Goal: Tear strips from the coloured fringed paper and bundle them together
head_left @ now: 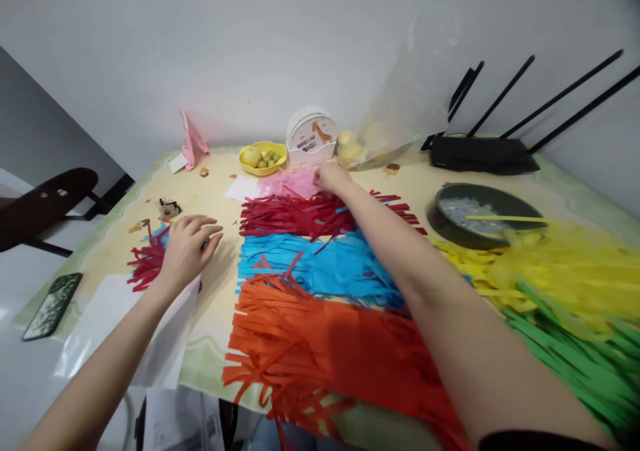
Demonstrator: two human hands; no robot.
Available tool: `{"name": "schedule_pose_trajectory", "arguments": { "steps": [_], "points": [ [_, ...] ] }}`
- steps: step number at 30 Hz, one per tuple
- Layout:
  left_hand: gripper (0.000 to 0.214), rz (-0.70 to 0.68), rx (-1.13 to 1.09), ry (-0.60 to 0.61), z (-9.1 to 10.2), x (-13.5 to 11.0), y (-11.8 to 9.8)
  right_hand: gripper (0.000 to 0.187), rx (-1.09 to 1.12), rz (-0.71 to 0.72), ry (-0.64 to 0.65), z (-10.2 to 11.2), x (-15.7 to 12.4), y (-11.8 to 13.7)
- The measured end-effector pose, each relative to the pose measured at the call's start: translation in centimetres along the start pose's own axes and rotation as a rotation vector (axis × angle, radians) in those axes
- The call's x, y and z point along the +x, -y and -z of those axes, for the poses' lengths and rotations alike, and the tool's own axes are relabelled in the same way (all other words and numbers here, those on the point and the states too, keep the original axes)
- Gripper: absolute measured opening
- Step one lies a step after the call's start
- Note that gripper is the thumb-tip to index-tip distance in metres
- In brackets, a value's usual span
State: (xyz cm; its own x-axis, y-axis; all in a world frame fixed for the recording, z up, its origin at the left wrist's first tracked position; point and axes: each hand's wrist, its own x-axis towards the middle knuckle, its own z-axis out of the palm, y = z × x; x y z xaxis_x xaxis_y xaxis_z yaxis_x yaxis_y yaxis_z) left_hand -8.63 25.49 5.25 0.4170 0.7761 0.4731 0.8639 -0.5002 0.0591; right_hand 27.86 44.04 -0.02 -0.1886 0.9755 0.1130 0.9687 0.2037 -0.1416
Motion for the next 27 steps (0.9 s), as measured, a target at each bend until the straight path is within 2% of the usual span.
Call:
{"name": "schedule_pose_trajectory", "arguments": {
  "steps": [2,5,8,10,11,13,15,17,20,22,24,27],
  "points": [
    [0.027,-0.022,-0.081,-0.003,-1.5,4.1,-1.6,0.027,0.019,-0.040,-0.025,1.3,0.8,-0.4],
    [0.029,0.007,-0.195,0.017,-5.0,11.5,-4.3,0.025,0.054,-0.042,-0.087,3.5,1.3,-0.4],
    [0.045,0.116,-0.172,0.139,-9.4,17.8,-7.1,0.024,0.081,-0.013,-0.152,5.1,0.9,0.3],
    [0.056,0.184,-0.129,0.238,-12.0,20.1,-8.6,0.023,0.095,-0.002,-0.184,5.6,0.3,0.6],
    [0.057,0.206,-0.116,0.267,-13.0,20.7,-9.1,0.023,0.101,0.001,-0.200,5.7,0.0,0.6],
    [0.044,0.231,-0.108,0.278,-14.5,21.0,-9.6,0.024,0.116,-0.001,-0.232,5.9,-0.5,0.4],
    [0.029,0.249,-0.100,0.268,-15.2,20.9,-9.7,0.025,0.130,-0.009,-0.253,6.1,-0.8,0.0],
    [0.028,0.273,-0.102,0.261,-15.4,21.1,-9.4,0.028,0.159,-0.023,-0.289,6.5,-1.2,-0.5],
    [0.023,0.320,-0.123,0.266,-15.3,22.0,-8.9,0.033,0.229,-0.044,-0.475,7.2,-2.2,-0.5],
    [0.023,0.350,-0.142,0.270,-15.3,22.7,-8.7,0.032,0.241,0.000,-0.589,7.5,-3.3,0.1],
    [0.025,0.369,-0.163,0.268,-15.2,23.2,-8.6,0.033,0.193,0.106,-0.530,7.2,-4.4,1.0],
    [0.026,0.367,-0.205,0.269,-15.0,23.6,-8.3,0.033,0.117,0.218,-0.302,5.8,-5.4,2.3]
  ]
}}
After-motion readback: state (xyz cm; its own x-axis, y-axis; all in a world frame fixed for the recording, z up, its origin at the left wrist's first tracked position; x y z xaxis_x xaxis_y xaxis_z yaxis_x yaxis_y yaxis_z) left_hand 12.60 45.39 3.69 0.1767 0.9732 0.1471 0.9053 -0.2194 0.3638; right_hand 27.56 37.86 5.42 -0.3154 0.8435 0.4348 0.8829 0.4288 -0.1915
